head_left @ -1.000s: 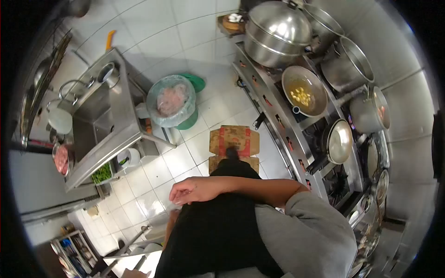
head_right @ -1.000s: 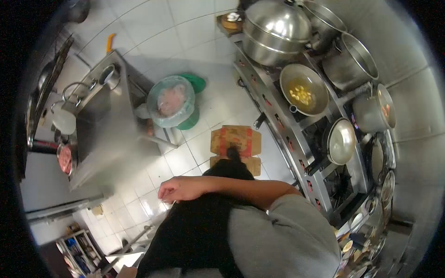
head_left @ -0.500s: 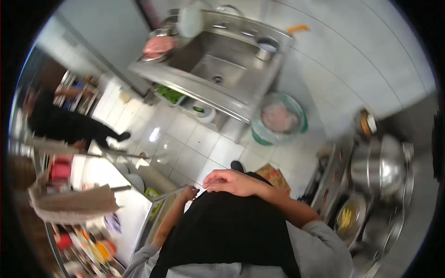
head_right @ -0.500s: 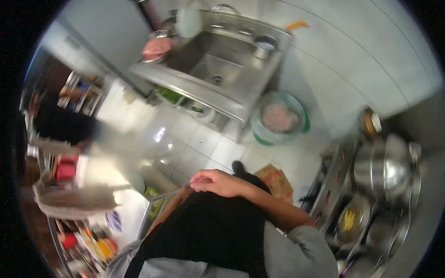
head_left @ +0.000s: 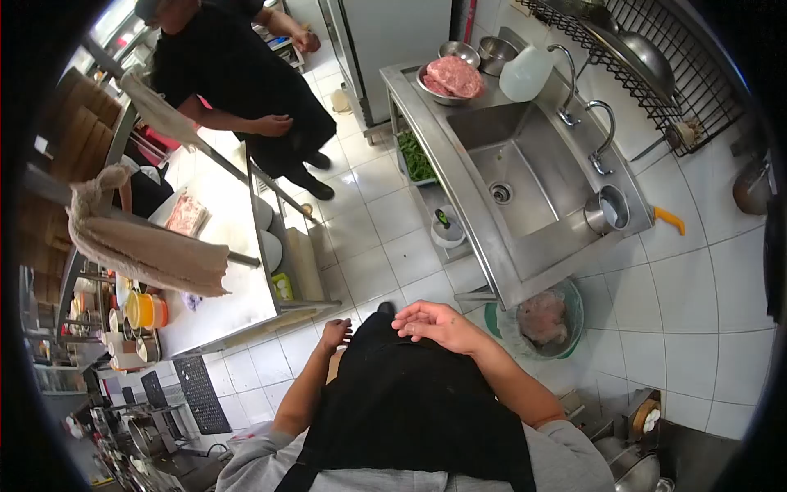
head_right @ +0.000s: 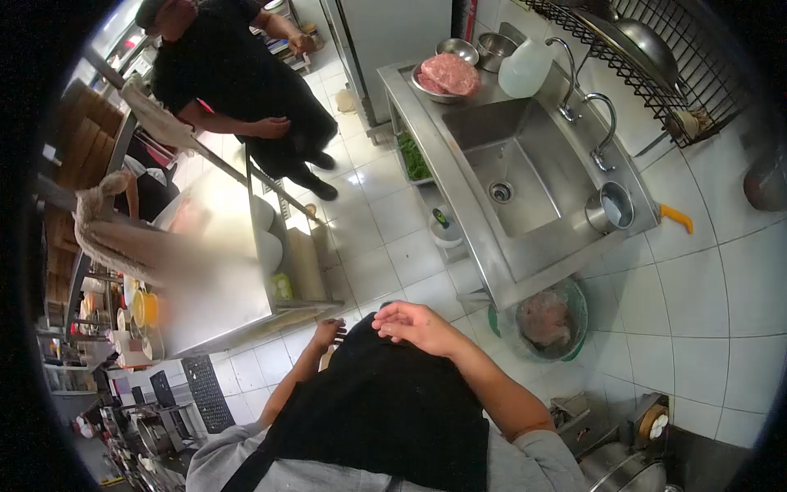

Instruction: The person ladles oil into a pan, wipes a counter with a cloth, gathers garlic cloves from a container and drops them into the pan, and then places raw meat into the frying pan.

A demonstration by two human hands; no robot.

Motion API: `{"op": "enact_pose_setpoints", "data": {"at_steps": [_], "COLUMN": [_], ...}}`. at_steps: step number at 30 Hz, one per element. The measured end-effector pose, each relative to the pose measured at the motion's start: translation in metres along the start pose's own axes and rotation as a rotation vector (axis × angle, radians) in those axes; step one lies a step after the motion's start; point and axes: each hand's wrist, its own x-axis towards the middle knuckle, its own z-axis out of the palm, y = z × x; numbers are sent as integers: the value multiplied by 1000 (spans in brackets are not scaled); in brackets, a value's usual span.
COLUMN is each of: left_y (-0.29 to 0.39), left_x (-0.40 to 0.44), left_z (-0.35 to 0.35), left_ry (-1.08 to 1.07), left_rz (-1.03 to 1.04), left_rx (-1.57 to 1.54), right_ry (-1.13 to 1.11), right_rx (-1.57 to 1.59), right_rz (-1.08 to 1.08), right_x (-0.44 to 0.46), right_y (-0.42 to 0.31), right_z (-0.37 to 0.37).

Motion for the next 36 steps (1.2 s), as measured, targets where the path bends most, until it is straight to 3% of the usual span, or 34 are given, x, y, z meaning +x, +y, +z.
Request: {"op": "enact_pose_setpoints", "data": {"at_steps": [1,3,7,11,13,15,18,21,26,36], "left_y": [10,61,254,430,497,550,604,639,658,582], "left_x": [-1,2,20,134,223,271,322,359,366,295], "left_z": [-1,12,78,149,190,221,244,262,287,262], "left_ry": [11,-63,-288,-526,-491,-440,-465,-527,-531,-537], "left_rz": [-50,81,399,624,646,486,384,343,337,392], "left_rx": [-115,-144,-103,-283,-401,-587,-620,-523,-393,-264], "right_ry": [-14,-15,86,348,498,690,954,1182,1283,1329], "right_rx": [6,29,71,135,200,308,482,541,663,684], "right_rz": [-1,11,24,11,5,-8,-93,-38,-198,-390], "right_x": [8,25,50,57,49,39,22,18,36,41], "right_y": [0,1,7,-4,-3,2,21,31,63,97], "right_z": [-5,-13,-27,-39,-46,-50,-40,-16,14,44]}}
